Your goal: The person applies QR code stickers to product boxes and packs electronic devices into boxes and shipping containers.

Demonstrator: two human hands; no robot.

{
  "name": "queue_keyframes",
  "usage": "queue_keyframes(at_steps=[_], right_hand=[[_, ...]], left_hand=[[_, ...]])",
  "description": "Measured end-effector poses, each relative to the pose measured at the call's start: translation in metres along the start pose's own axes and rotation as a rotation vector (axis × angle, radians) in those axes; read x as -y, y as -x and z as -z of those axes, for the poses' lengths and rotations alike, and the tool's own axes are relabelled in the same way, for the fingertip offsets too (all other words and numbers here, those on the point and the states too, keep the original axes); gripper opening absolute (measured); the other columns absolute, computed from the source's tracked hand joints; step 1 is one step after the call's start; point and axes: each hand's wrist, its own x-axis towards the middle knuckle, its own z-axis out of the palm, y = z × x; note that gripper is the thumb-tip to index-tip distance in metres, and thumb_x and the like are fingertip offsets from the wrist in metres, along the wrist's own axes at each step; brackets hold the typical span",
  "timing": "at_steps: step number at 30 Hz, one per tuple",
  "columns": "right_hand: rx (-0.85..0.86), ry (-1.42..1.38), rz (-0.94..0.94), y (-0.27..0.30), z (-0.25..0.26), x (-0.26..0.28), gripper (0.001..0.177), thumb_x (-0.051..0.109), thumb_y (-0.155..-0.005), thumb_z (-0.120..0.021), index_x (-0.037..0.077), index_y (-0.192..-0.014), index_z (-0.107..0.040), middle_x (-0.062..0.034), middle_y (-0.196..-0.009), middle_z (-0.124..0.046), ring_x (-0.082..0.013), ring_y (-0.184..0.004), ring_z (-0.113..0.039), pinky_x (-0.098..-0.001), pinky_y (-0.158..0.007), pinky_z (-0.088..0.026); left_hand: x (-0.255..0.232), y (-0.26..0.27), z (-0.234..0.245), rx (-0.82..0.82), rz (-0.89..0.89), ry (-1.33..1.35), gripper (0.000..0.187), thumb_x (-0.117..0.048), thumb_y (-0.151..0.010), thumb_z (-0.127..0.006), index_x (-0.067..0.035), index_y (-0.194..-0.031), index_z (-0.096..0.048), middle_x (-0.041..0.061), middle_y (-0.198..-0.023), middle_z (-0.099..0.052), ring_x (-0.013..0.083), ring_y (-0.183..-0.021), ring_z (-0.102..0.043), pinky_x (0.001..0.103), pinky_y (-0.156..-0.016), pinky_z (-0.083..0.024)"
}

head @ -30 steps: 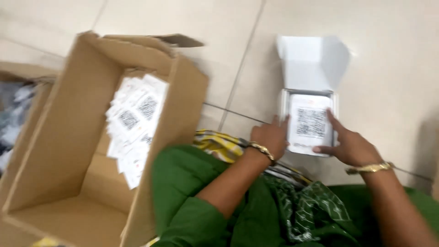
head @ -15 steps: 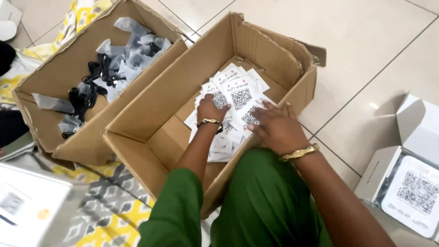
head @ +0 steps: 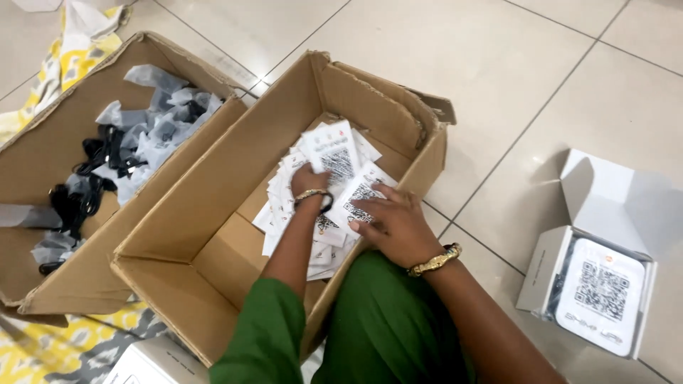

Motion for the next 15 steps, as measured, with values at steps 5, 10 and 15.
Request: queue_keyframes(at_steps=[5, 10, 15], right_hand=[[-0.346, 0.046, -0.032, 0.094, 0.046, -0.024, 0.047, 0.035, -0.092, -0.068, 0.017, -0.135, -0.065, -0.0081, -0.143, -0.063, -0.0280, -0.145, -0.042, -0.0551, -0.118, -0.031], [-0.723, 0.262, -0.135, 0.185, 0.139, 0.028, 0.060, 0.031, -0.091, -0.067, 0.007, -0.144, -0.052, -0.0188, -0.148, -0.055, -0.0355, -0.144, -0.043, -0.0564, -0.116, -0.034], [-0.548, 0.591, -0.514, 0.244, 0.163, -0.014, 0.034, 0.023, -0.086, -0.072, 0.014, -0.120, -0.073, -0.0031, -0.100, -0.076, -0.0256, -0.102, -0.068, -0.0483, -0.083, -0.050]], left_hand=[[-0.119, 0.076, 0.158, -0.277, -0.468, 0.013, 0.020, -0.015, -0.087, -0.081, -0.003, -0.098, -0.068, 0.019, -0.086, -0.072, 0.0381, -0.079, -0.069, 0.048, -0.068, -0.053], [-0.272, 0.258, 0.178, 0.042, -1.098, -0.319, 0.024, -0.010, -0.075, -0.070, -0.020, -0.096, -0.076, 0.007, -0.078, -0.074, 0.0290, -0.083, -0.070, 0.059, -0.098, -0.038], [-0.323, 0.381, 0.079, 0.435, -1.496, -0.577, 0.014, -0.018, -0.097, -0.060, -0.020, -0.093, -0.074, 0.003, -0.082, -0.071, 0.0227, -0.094, -0.067, 0.062, -0.127, -0.020]])
